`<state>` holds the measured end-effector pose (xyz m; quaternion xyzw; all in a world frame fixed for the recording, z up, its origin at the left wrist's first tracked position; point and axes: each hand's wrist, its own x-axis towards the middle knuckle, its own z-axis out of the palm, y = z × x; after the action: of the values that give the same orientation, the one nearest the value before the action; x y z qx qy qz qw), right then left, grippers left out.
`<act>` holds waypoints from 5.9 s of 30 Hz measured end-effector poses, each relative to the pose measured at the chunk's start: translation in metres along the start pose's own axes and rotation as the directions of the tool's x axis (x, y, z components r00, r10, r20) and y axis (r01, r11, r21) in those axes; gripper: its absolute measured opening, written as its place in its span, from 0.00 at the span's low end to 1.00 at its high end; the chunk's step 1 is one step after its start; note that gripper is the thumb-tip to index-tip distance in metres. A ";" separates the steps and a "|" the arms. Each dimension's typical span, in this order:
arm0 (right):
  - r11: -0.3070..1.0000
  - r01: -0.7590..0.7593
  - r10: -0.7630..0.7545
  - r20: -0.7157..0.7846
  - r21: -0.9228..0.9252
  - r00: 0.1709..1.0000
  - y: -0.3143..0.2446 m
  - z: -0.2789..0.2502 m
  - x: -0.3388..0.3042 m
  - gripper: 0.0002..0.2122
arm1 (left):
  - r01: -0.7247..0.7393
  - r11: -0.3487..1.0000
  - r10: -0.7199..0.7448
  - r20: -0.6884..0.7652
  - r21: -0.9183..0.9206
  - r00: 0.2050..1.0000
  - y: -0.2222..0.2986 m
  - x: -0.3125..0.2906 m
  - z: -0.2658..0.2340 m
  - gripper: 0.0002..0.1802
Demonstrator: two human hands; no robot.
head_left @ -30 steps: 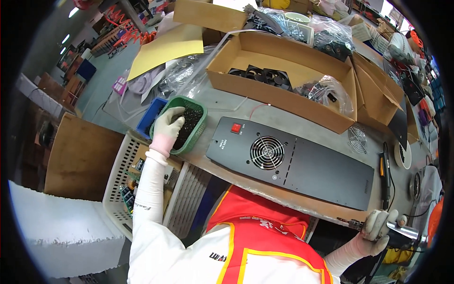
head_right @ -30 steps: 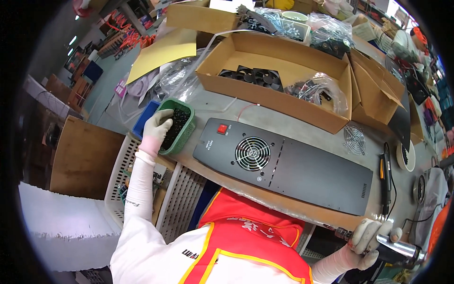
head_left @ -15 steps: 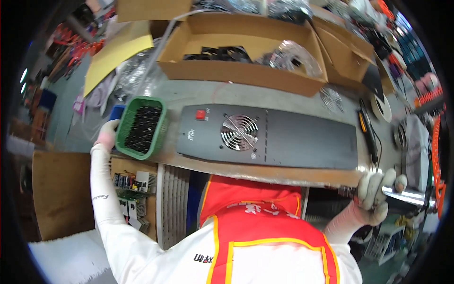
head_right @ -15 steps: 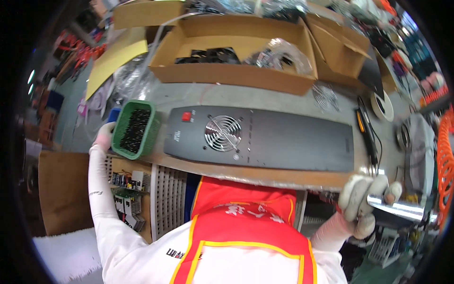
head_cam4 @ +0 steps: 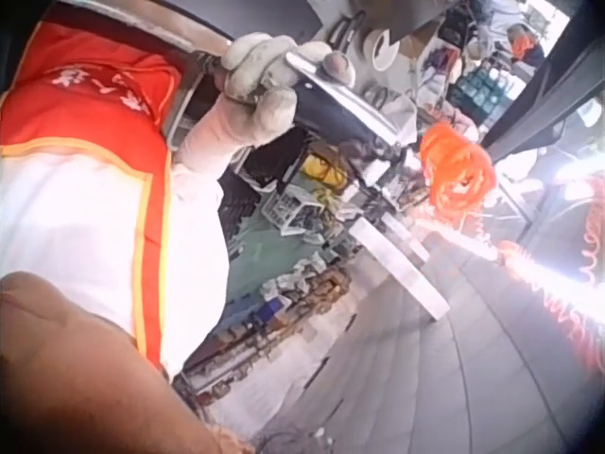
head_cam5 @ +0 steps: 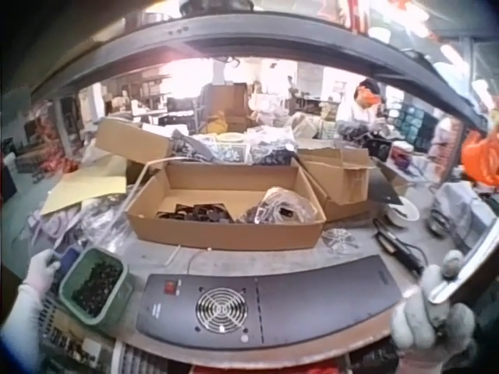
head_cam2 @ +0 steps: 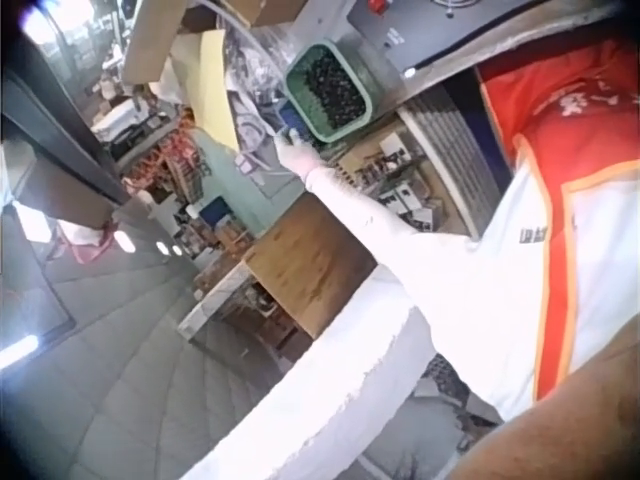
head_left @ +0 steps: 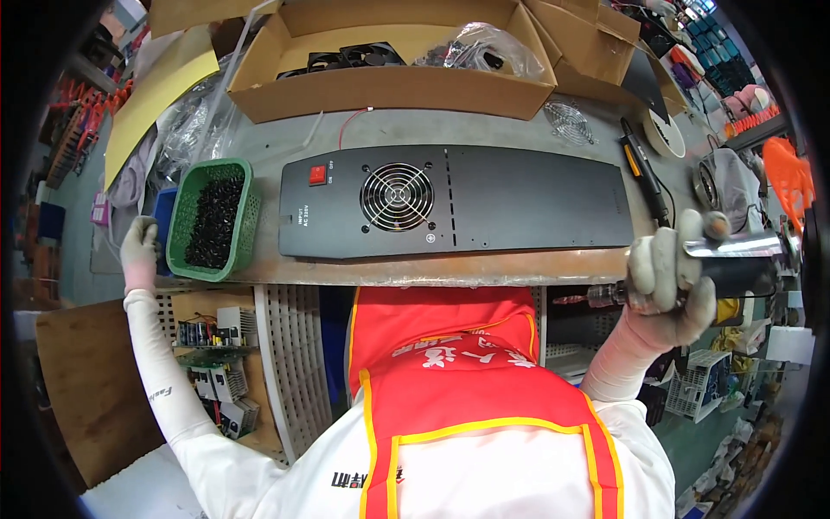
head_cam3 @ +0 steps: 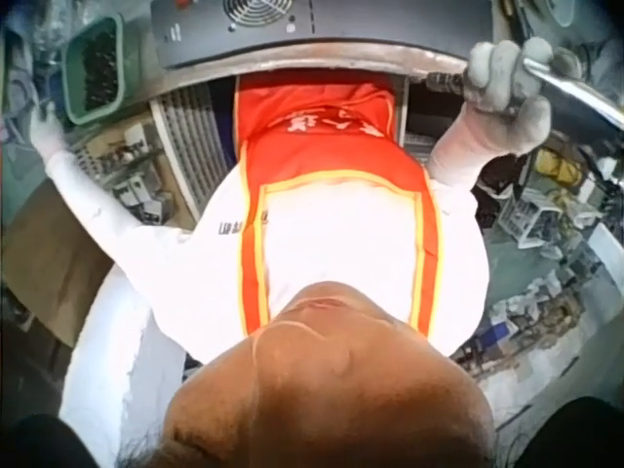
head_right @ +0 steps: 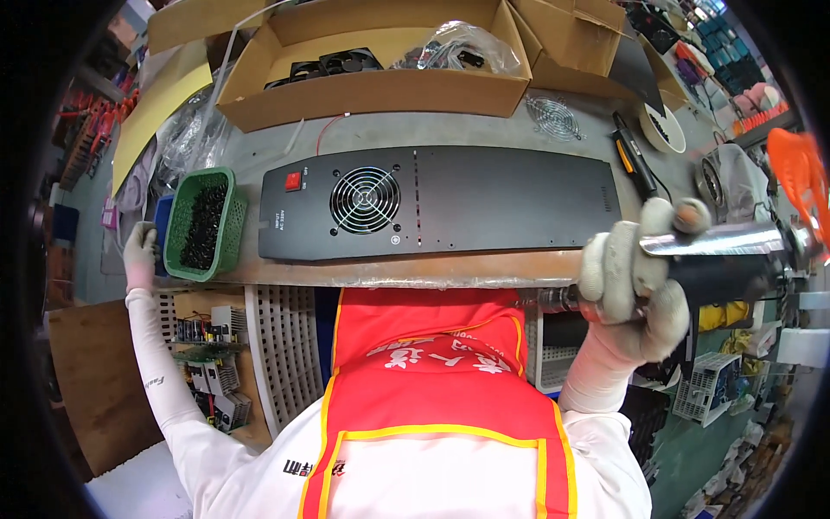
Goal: The person assembles an electronics enclosure by installing a cooling fan, a power switch, and a protective fan grill using an electric screwdriver to secure them with screws.
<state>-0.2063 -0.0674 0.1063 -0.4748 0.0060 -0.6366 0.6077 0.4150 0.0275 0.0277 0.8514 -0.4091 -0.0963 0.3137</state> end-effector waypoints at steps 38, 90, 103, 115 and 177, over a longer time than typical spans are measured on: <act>0.975 -0.123 0.117 -0.041 -0.184 0.992 0.068 0.024 -0.001 0.23 | 0.885 -0.094 0.517 0.738 -0.455 0.434 0.246 -0.258 0.229 0.15; 0.907 -0.254 0.267 -0.011 -0.337 0.964 0.129 0.010 0.015 0.19 | -0.722 0.684 0.722 -0.042 -0.107 0.691 0.202 -0.189 0.209 0.31; 0.888 -0.186 0.262 0.131 -0.421 0.956 0.129 0.009 0.015 0.19 | -0.715 0.693 0.714 -0.051 -0.092 0.698 0.204 -0.189 0.210 0.32; 0.910 -0.297 0.353 0.161 -0.290 0.922 0.127 0.012 0.021 0.15 | -0.709 0.697 0.710 -0.034 -0.112 0.703 0.201 -0.186 0.214 0.33; 0.876 -0.284 0.437 0.391 -0.391 0.810 0.137 0.012 0.041 0.07 | -0.701 0.712 0.702 0.014 -0.034 0.712 0.200 -0.174 0.226 0.13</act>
<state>-0.0856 -0.1282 0.0570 -0.6941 0.0517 -0.3653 0.6182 0.0796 -0.0374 -0.0432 0.6273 -0.7040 0.0134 0.3329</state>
